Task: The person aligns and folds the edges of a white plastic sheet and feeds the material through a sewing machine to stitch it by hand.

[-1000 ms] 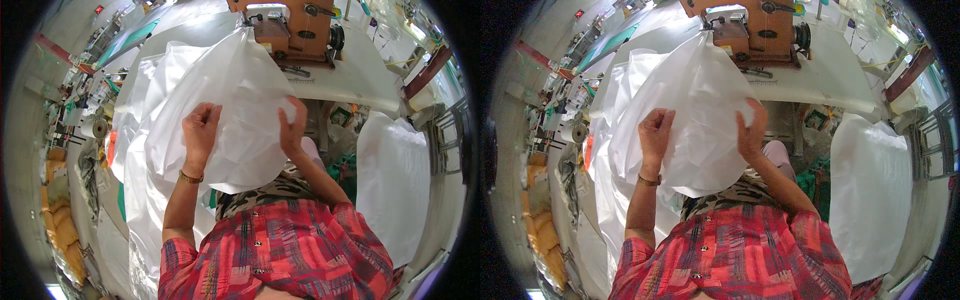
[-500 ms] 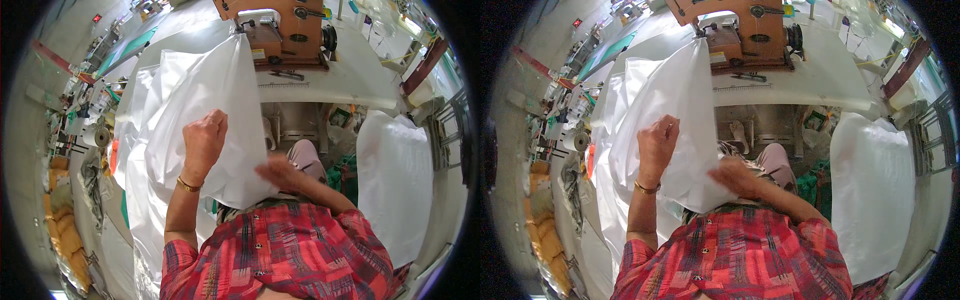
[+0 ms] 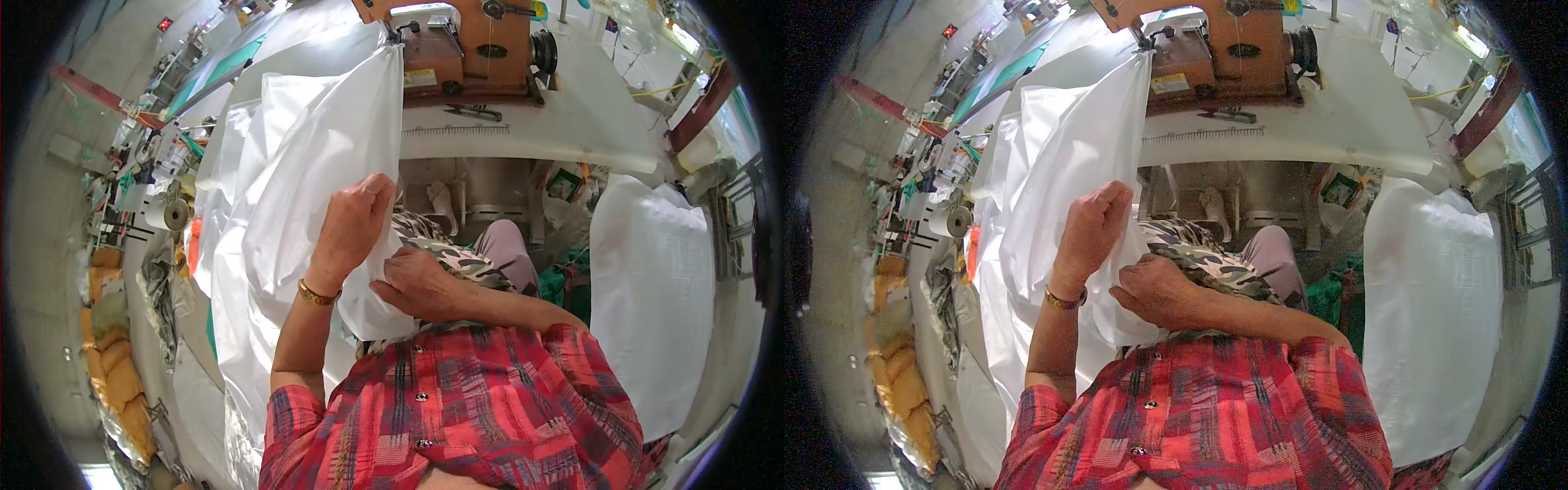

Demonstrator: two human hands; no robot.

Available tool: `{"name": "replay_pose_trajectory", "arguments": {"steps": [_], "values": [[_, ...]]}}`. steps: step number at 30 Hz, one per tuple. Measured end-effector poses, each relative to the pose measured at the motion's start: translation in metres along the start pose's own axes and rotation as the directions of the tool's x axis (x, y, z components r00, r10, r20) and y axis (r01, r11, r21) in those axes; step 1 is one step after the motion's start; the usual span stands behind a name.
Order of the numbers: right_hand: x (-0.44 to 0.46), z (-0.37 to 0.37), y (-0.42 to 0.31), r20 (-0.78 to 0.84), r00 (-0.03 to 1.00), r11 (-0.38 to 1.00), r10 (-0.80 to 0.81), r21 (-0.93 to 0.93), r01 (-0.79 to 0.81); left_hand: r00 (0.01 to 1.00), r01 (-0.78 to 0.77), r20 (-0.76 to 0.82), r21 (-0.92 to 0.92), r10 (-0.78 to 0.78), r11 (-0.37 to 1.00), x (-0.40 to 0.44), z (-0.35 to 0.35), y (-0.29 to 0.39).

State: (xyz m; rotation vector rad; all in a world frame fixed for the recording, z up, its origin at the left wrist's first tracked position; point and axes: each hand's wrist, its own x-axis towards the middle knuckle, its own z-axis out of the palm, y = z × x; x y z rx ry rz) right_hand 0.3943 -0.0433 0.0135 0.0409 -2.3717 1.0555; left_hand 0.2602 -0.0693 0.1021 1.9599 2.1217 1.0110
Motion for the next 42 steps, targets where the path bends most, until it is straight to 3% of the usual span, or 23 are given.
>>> {"name": "replay_pose_trajectory", "arguments": {"steps": [3, 5, 6, 7, 8, 9, 11, 12, 13, 17, 19, 21, 23, 24, 26, 30, 32, 35, 37, 38, 39, 41, 42], "values": [[0.001, -0.004, -0.003, 0.052, 0.998, 0.996, -0.025, -0.089, 0.029, 0.989, 0.138, 0.055, -0.031, -0.136, 0.990, -0.003, 0.000, 0.003], [0.005, -0.006, 0.010, 0.123, 0.950, 0.957, -0.288, -0.007, 0.292, 0.995, 0.101, 0.014, 0.046, -0.102, 0.994, -0.006, 0.001, -0.004], [0.002, -0.011, 0.022, -0.035, 0.935, 0.915, -0.354, 0.193, 0.354, 0.994, 0.104, 0.020, 0.050, -0.105, 0.993, -0.008, -0.001, -0.005], [0.002, -0.004, 0.031, -0.039, 0.934, 0.915, -0.354, 0.193, 0.355, 0.995, 0.103, -0.023, 0.090, -0.101, 0.991, -0.009, -0.003, -0.005], [0.002, 0.009, 0.043, -0.341, 0.939, 0.926, 0.046, 0.368, 0.088, 0.993, 0.103, -0.068, 0.128, -0.095, 0.986, -0.009, -0.004, -0.004], [0.000, 0.026, 0.058, -0.507, 0.724, 0.799, 0.469, 0.593, -0.102, 0.993, 0.102, -0.066, 0.128, -0.094, 0.987, -0.010, -0.005, -0.001], [0.016, 0.057, 0.069, -0.575, 0.673, 0.852, 0.466, 0.497, -0.165, 0.997, 0.066, -0.060, 0.193, -0.055, 0.979, -0.007, -0.009, 0.006], [0.021, 0.064, 0.057, -0.395, 0.911, 0.950, 0.119, 0.312, 0.011, 0.997, 0.061, -0.059, 0.195, -0.050, 0.979, -0.004, -0.010, 0.007], [0.023, 0.065, 0.048, -0.104, 0.967, 0.952, -0.231, 0.181, 0.247, 1.000, 0.022, -0.018, 0.246, -0.018, 0.969, -0.003, -0.011, 0.008], [0.041, 0.030, 0.053, 0.132, 0.962, 0.941, -0.240, 0.275, 0.198, 0.993, -0.088, 0.101, 0.367, 0.054, 0.926, -0.003, -0.013, -0.004], [0.042, -0.006, 0.070, 0.284, 0.957, 0.990, 0.061, 0.105, -0.094, 0.990, -0.103, 0.128, 0.385, 0.057, 0.917, -0.003, -0.013, -0.006], [0.049, -0.037, 0.084, -0.166, 0.981, 0.994, 0.103, -0.001, -0.105, 0.986, -0.122, 0.150, 0.396, 0.067, 0.910, -0.002, -0.011, -0.008], [0.066, -0.078, 0.071, -0.397, 0.911, 0.903, 0.109, -0.344, -0.258, 0.987, -0.065, 0.162, 0.329, 0.011, 0.942, -0.001, -0.009, -0.009], [0.075, -0.090, 0.076, -0.402, 0.910, 0.901, 0.105, -0.349, -0.258, 0.987, -0.072, 0.161, 0.329, 0.019, 0.942, 0.000, -0.008, -0.011], [0.095, -0.114, 0.089, -0.333, 0.860, 0.743, -0.387, -0.664, 0.077, 0.985, -0.071, 0.170, 0.262, 0.026, 0.963, 0.003, -0.008, -0.012], [0.114, -0.128, 0.130, -0.128, 0.877, 0.623, -0.462, -0.751, 0.219, 0.980, -0.032, 0.196, 0.092, 0.014, 0.995, 0.011, -0.013, -0.011], [0.116, -0.128, 0.147, -0.057, 0.939, 0.627, -0.339, -0.758, 0.180, 0.957, 0.045, 0.287, 0.032, -0.053, 0.998, 0.018, -0.017, -0.007], [0.114, -0.121, 0.163, -0.143, 0.874, 0.681, -0.464, -0.689, 0.248, 0.902, -0.045, 0.432, 0.029, 0.029, 0.999, 0.039, -0.030, -0.008], [0.113, -0.116, 0.170, -0.176, 0.853, 0.689, -0.491, -0.677, 0.257, 0.951, -0.061, 0.309, 0.130, 0.018, 0.990, 0.058, -0.044, -0.022], [0.113, -0.115, 0.170, -0.211, 0.835, 0.704, -0.508, -0.660, 0.261, 0.967, -0.252, 0.103, 0.276, 0.232, 0.928, 0.074, -0.046, -0.029], [0.113, -0.115, 0.171, -0.211, 0.832, 0.703, -0.512, -0.660, 0.265, 0.989, -0.132, -0.028, 0.288, 0.146, 0.949, 0.089, -0.047, -0.033], [0.114, -0.117, 0.171, -0.151, 0.847, 0.679, -0.509, -0.675, 0.288, 0.921, -0.185, -0.150, 0.642, 0.358, 0.744, 0.112, -0.046, -0.069], [0.114, -0.116, 0.171, -0.151, 0.845, 0.677, -0.513, -0.676, 0.290, 0.920, -0.184, -0.152, 0.645, 0.360, 0.742, 0.115, -0.047, -0.083]]}}
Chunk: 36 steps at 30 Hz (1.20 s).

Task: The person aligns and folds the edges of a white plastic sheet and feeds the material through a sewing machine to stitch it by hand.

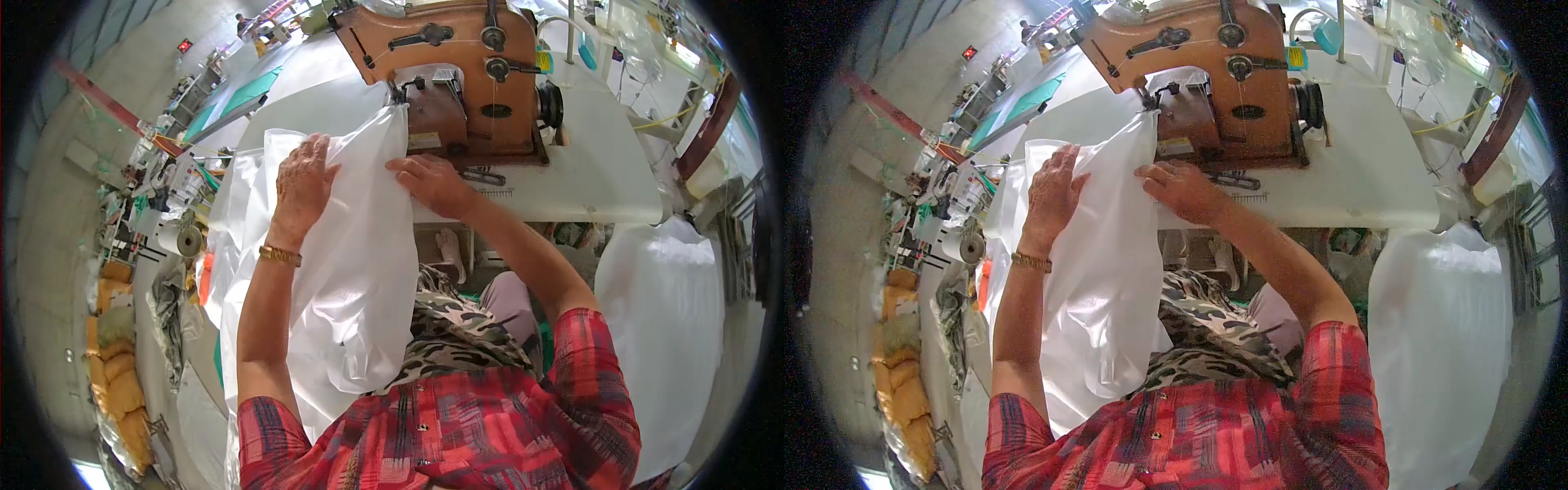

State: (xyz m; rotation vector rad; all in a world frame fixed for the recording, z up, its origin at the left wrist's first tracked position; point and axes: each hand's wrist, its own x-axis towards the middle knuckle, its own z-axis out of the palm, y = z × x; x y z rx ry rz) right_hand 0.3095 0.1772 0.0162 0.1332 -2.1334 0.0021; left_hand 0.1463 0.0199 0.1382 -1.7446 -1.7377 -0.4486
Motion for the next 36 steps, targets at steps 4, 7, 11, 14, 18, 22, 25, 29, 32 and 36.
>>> {"name": "replay_pose_trajectory", "arguments": {"steps": [4, 7, 11, 14, 18, 22, 25, 29, 32, 36], "values": [[0.004, -0.002, 0.001, -0.033, 0.999, 0.995, 0.027, 0.100, -0.024, 0.833, 0.346, 0.468, -0.028, -0.294, 0.938, 0.010, 0.011, -0.032], [0.003, -0.001, 0.002, -0.042, 0.998, 0.988, 0.036, 0.152, -0.029, 0.833, 0.291, 0.497, -0.021, -0.243, 0.956, 0.013, 0.022, -0.051], [0.001, 0.002, 0.003, -0.054, 0.997, 0.980, 0.046, 0.198, -0.035, 0.926, 0.229, 0.244, 0.244, -0.288, 0.942, 0.027, 0.042, -0.083], [0.002, 0.004, 0.002, -0.023, 0.998, 0.982, 0.053, 0.183, -0.048, 0.910, 0.161, 0.308, 0.355, -0.278, 0.921, 0.044, 0.070, -0.079], [0.001, 0.002, 0.003, -0.021, 0.998, 0.972, 0.055, 0.229, -0.049, 0.980, 0.027, 0.187, 0.192, -0.064, 0.981, 0.061, 0.070, 0.000], [0.002, 0.000, 0.004, -0.053, 0.997, 0.977, 0.059, 0.206, -0.047, 0.979, 0.085, 0.199, -0.165, -0.051, 0.983, 0.047, 0.083, 0.005], [0.003, 0.000, 0.002, -0.066, 0.996, 0.968, 0.062, 0.246, -0.044, 0.977, 0.126, 0.190, -0.144, -0.097, 0.982, 0.044, 0.084, -0.004], [0.004, -0.005, 0.002, -0.073, 0.996, 0.964, 0.058, 0.264, -0.037, 0.997, 0.080, -0.017, 0.028, -0.080, 0.996, 0.051, 0.082, 0.014], [0.003, -0.006, 0.001, -0.080, 0.993, 0.955, 0.090, 0.289, -0.063, 0.985, 0.172, 0.003, -0.193, -0.174, 0.966, 0.056, 0.079, 0.048], [0.003, -0.007, 0.002, -0.111, 0.991, 0.963, 0.072, 0.266, -0.040, 0.936, 0.307, 0.248, -0.222, -0.251, 0.925, 0.065, 0.081, 0.056]]}}
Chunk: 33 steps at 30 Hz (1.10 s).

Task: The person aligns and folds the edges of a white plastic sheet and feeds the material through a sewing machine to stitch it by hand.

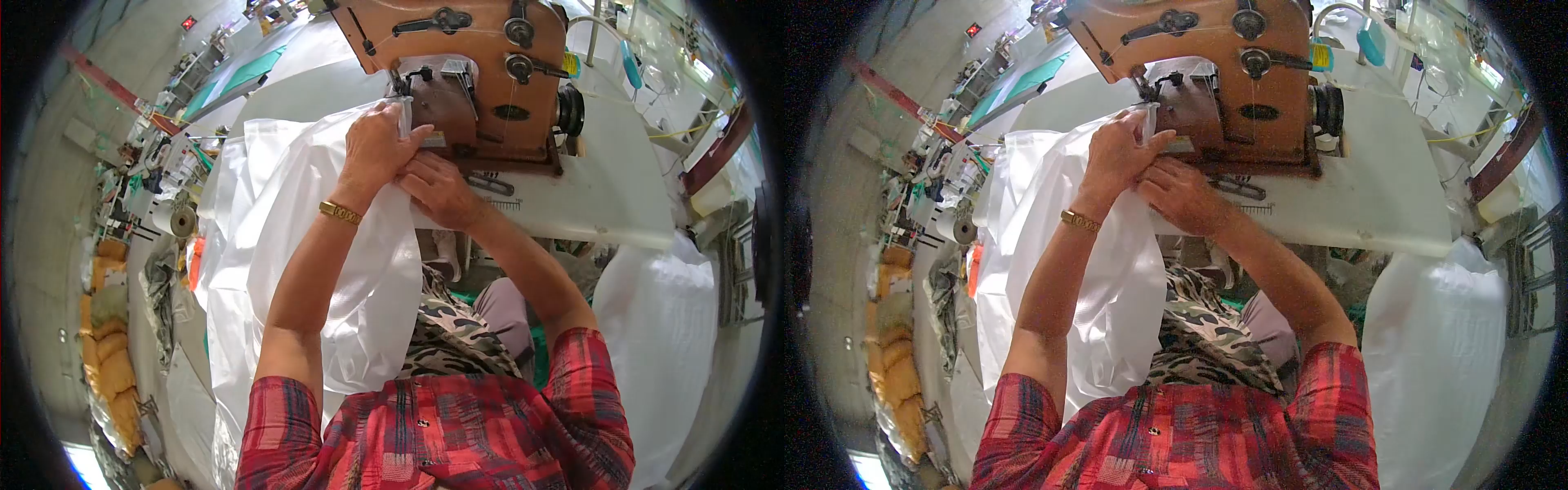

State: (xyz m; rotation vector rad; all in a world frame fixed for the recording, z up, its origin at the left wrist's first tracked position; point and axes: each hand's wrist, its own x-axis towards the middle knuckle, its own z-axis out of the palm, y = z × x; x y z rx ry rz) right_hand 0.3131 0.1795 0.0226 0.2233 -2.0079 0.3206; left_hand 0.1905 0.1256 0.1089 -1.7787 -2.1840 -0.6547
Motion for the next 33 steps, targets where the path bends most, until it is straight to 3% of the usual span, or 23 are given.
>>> {"name": "replay_pose_trajectory", "arguments": {"steps": [1, 7, 11, 16, 20, 24, 27, 29, 30, 32, 33], "values": [[0.001, -0.001, 0.001, 0.005, 1.000, 0.999, -0.023, -0.027, 0.023, 1.000, -0.015, 0.022, 0.092, 0.013, 0.996, 0.002, 0.001, 0.000], [0.000, 0.000, -0.001, -0.003, 1.000, 1.000, 0.001, 0.013, -0.001, 0.997, -0.058, 0.064, 0.235, 0.044, 0.970, 0.010, 0.005, 0.000], [0.001, 0.000, -0.002, -0.032, 0.999, 1.000, -0.028, 0.009, 0.028, 0.995, -0.078, 0.080, 0.249, 0.060, 0.965, 0.010, 0.005, 0.002], [0.000, -0.001, -0.001, -0.005, 0.999, 0.999, -0.036, -0.012, 0.036, 1.000, 0.026, 0.002, 0.229, -0.027, 0.973, 0.009, 0.011, 0.005], [-0.002, 0.001, -0.001, -0.025, 0.998, 0.997, -0.063, -0.042, 0.062, 0.997, -0.030, -0.060, 0.171, 0.041, 0.985, 0.007, 0.009, 0.002], [-0.001, 0.001, -0.001, -0.054, 0.994, 0.994, -0.094, -0.057, 0.091, 0.998, 0.044, -0.060, 0.106, -0.038, 0.993, 0.008, 0.011, 0.005], [0.002, -0.009, -0.008, -0.100, 0.986, 0.978, -0.131, -0.177, 0.112, 0.993, 0.071, -0.095, 0.015, -0.069, 0.997, 0.008, 0.014, -0.002], [0.004, -0.020, -0.012, -0.268, 0.963, 0.972, 0.033, -0.217, -0.094, 0.989, 0.068, -0.129, -0.051, -0.074, 0.996, 0.009, 0.019, -0.011], [0.007, -0.026, -0.010, -0.264, 0.964, 0.971, 0.027, -0.224, -0.088, 0.985, 0.071, -0.148, -0.085, -0.083, 0.994, 0.008, 0.023, -0.015], [0.020, -0.043, -0.007, -0.479, 0.853, 0.705, 0.205, -0.533, -0.469, 0.981, 0.078, -0.167, -0.130, -0.099, 0.989, 0.007, 0.025, -0.016], [0.020, -0.049, -0.002, -0.471, 0.859, 0.702, 0.202, -0.541, -0.462, 0.980, 0.107, -0.152, -0.147, -0.129, 0.983, 0.005, 0.024, -0.015]]}}
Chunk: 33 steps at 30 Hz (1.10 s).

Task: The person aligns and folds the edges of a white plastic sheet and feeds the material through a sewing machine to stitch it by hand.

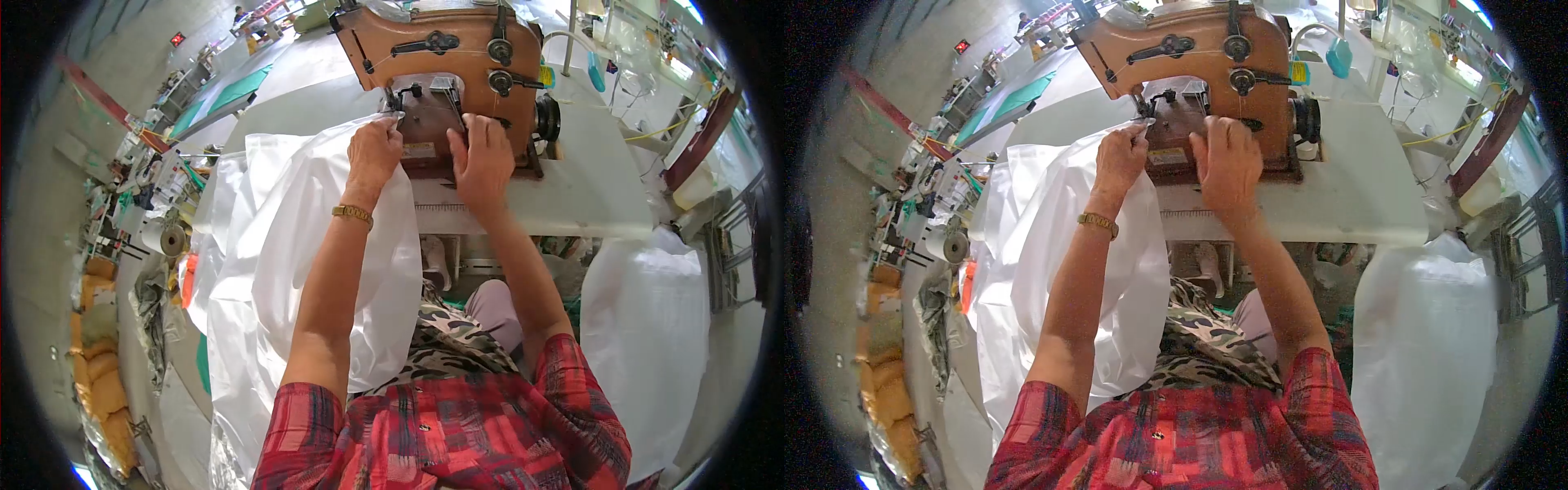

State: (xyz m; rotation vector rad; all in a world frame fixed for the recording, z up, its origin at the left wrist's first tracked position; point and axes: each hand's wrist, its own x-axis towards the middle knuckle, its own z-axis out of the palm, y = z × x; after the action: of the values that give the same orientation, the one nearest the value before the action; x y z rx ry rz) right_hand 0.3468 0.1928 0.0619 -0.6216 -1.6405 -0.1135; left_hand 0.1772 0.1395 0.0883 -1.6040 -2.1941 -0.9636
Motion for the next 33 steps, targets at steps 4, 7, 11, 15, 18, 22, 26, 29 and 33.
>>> {"name": "replay_pose_trajectory", "arguments": {"steps": [4, 7, 11, 15, 18, 22, 26, 29, 33], "values": [[0.014, 0.001, 0.011, 0.341, 0.933, 0.967, 0.115, -0.253, -0.027, 0.999, 0.028, 0.036, -0.013, -0.028, 1.000, 0.001, -0.002, 0.000], [0.021, 0.010, 0.015, 0.477, 0.871, 0.971, 0.114, -0.239, 0.004, 0.999, 0.036, 0.013, -0.037, -0.036, 0.999, 0.001, -0.001, 0.000], [0.028, 0.010, 0.024, 0.499, 0.865, 0.970, -0.062, -0.175, 0.171, 0.997, 0.061, 0.048, -0.036, -0.059, 0.997, 0.002, 0.002, -0.004], [0.026, -0.001, 0.022, 0.548, 0.836, 0.979, 0.023, -0.181, 0.091, 0.999, 0.036, 0.037, -0.069, -0.033, 0.997, 0.007, 0.006, -0.012], [0.004, -0.036, -0.002, 0.587, 0.758, 0.878, 0.283, 0.159, -0.451, 0.999, 0.011, 0.031, -0.084, -0.008, 0.996, 0.006, 0.006, -0.015], [-0.030, -0.041, -0.041, 0.645, 0.577, 0.084, 0.501, 0.627, -0.774, 0.999, 0.017, 0.041, -0.086, -0.014, 0.996, 0.008, 0.009, -0.018], [-0.033, -0.014, -0.050, 0.837, 0.408, -0.325, 0.365, 0.525, -0.787, 0.997, 0.031, 0.073, -0.099, -0.024, 0.995, 0.008, 0.007, -0.017], [-0.031, 0.001, -0.053, 0.839, 0.376, -0.227, 0.393, 0.485, -0.845, 0.998, 0.027, 0.060, -0.110, -0.020, 0.994, 0.009, 0.006, -0.016], [-0.027, 0.014, -0.059, 0.849, 0.326, -0.191, 0.416, 0.432, -0.881, 0.994, 0.051, 0.103, -0.112, -0.040, 0.992, 0.010, 0.006, -0.017]]}}
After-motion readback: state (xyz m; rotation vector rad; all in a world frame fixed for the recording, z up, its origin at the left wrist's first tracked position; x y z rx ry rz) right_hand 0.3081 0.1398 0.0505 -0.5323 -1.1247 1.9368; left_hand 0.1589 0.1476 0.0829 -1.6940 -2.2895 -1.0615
